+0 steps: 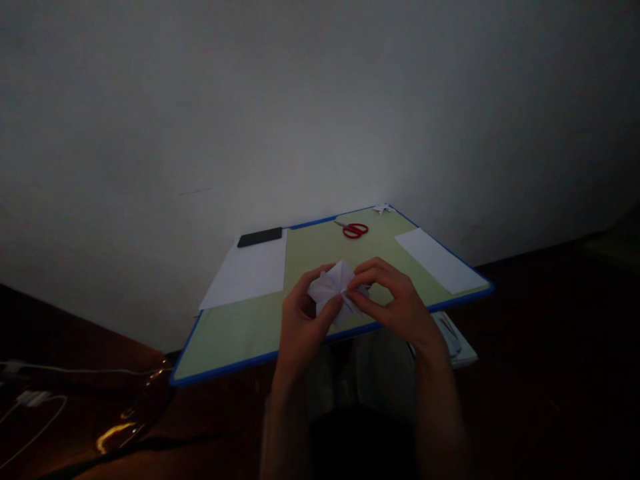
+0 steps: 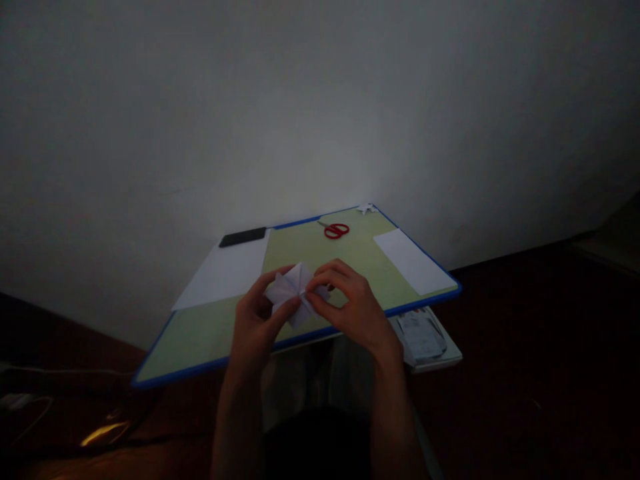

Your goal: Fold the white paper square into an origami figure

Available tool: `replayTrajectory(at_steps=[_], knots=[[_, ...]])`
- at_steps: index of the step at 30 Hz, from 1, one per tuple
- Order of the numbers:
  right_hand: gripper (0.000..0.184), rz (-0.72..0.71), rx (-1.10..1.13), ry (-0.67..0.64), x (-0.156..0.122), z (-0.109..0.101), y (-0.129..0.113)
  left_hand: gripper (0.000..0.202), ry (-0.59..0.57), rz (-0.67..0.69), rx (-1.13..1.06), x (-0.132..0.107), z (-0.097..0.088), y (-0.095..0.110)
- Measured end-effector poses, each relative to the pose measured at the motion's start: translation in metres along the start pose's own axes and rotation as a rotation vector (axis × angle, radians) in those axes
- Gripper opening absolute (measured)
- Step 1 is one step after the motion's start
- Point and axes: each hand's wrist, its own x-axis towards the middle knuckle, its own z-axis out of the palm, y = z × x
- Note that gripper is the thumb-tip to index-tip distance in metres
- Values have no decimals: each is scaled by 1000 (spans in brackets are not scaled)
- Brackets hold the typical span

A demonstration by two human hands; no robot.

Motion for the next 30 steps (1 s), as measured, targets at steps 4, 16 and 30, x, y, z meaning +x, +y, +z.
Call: replayTrajectory(at_steps=[4, 16, 30], knots=[[13, 48, 2, -5, -1, -1, -2, 43, -20, 0, 18, -1, 3, 0], [12, 96, -7, 27, 0, 5, -3, 41, 25, 0, 61, -1, 6, -3], [5, 178, 4, 59, -3, 4, -4, 37, 46, -35, 34, -3, 3, 0]])
